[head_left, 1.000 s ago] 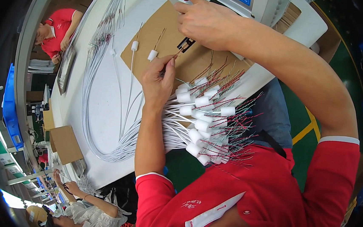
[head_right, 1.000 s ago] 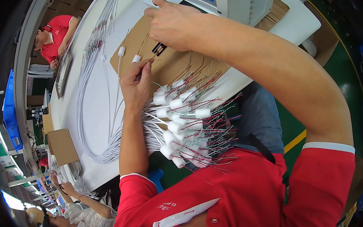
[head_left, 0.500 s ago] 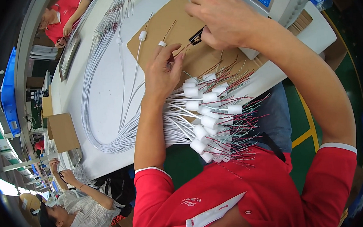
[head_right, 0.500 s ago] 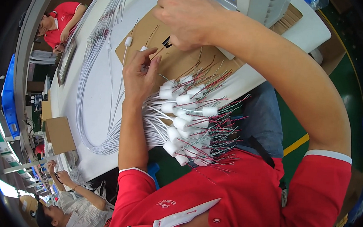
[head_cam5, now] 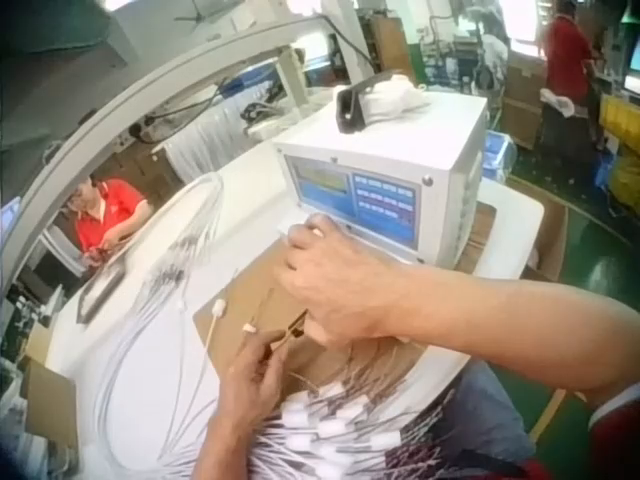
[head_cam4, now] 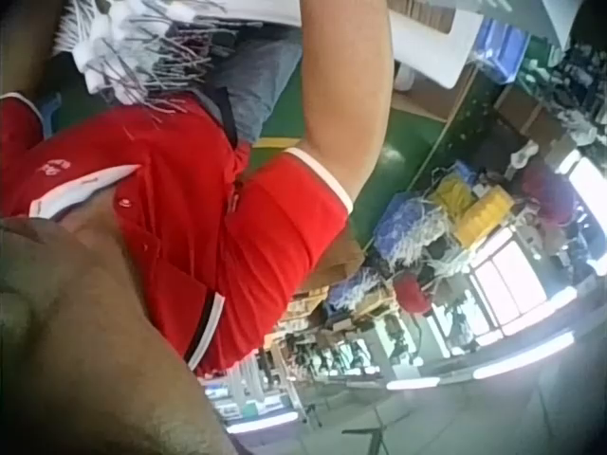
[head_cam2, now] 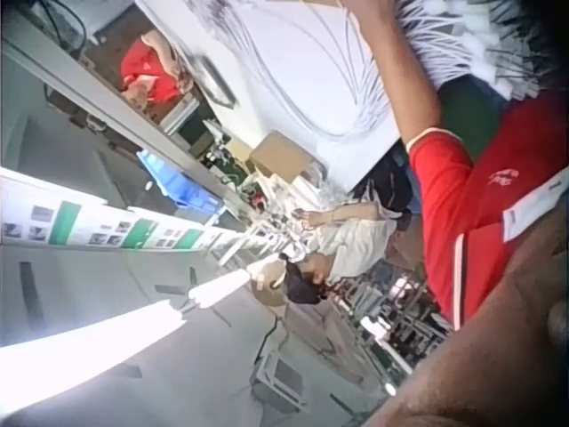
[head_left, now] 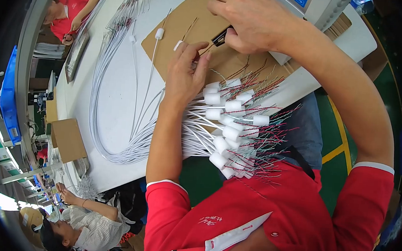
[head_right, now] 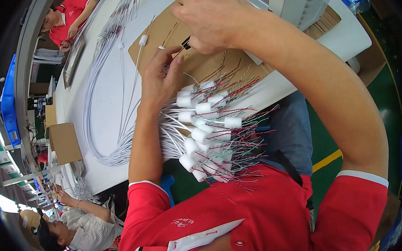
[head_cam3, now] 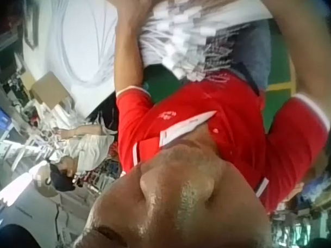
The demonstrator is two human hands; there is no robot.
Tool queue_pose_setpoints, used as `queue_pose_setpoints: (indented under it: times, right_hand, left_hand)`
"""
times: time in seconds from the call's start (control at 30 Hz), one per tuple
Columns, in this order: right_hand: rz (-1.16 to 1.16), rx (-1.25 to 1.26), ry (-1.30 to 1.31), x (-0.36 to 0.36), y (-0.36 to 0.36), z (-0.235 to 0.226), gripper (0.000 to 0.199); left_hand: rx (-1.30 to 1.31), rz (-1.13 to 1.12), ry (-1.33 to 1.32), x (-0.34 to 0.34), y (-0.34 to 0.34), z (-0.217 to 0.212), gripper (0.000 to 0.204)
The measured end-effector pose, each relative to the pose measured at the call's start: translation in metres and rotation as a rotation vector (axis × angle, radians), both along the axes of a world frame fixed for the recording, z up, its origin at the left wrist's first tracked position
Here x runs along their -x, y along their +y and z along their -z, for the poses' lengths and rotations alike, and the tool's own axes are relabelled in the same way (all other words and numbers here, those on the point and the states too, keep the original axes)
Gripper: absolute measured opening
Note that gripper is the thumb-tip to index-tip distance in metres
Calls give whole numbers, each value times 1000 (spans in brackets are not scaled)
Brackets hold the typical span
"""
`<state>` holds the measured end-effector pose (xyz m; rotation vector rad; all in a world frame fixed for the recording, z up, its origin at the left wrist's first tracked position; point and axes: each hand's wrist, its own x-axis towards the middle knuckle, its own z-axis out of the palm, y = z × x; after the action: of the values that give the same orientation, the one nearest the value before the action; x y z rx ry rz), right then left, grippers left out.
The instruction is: Assembling electronic wire harnesses by attaching connectors and organizing cables on a workbench.
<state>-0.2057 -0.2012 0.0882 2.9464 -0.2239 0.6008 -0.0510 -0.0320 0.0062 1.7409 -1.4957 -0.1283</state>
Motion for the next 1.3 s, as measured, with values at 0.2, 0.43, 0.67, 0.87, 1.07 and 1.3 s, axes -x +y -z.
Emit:
queue_pose_setpoints:
  times: [0.2, 0.43, 0.67, 0.87, 1.07, 1.3]
  right_hand:
    - [12, 28, 3, -1, 0, 2, 36]
    - [28, 5, 77, 1, 3, -4, 37]
    - [-34, 340, -175, 10, 9, 5, 40]
    - [-15, 201, 230, 0, 5, -2, 32]
    - [-1, 266, 288, -4, -1, 4, 16]
    - [21, 146, 328, -4, 8, -9, 17]
  left_hand:
    - [17, -19, 64, -5, -2, 1, 11]
    - [-198, 124, 272, -21, 15, -5, 19]
    - [-370, 194, 496, -47, 32, -3, 32]
    - [-372, 101, 247, -41, 30, -8, 31]
    - [-282, 126, 256, -44, 39, -17, 32]
    - [-133, 232, 493, -45, 41, -24, 34]
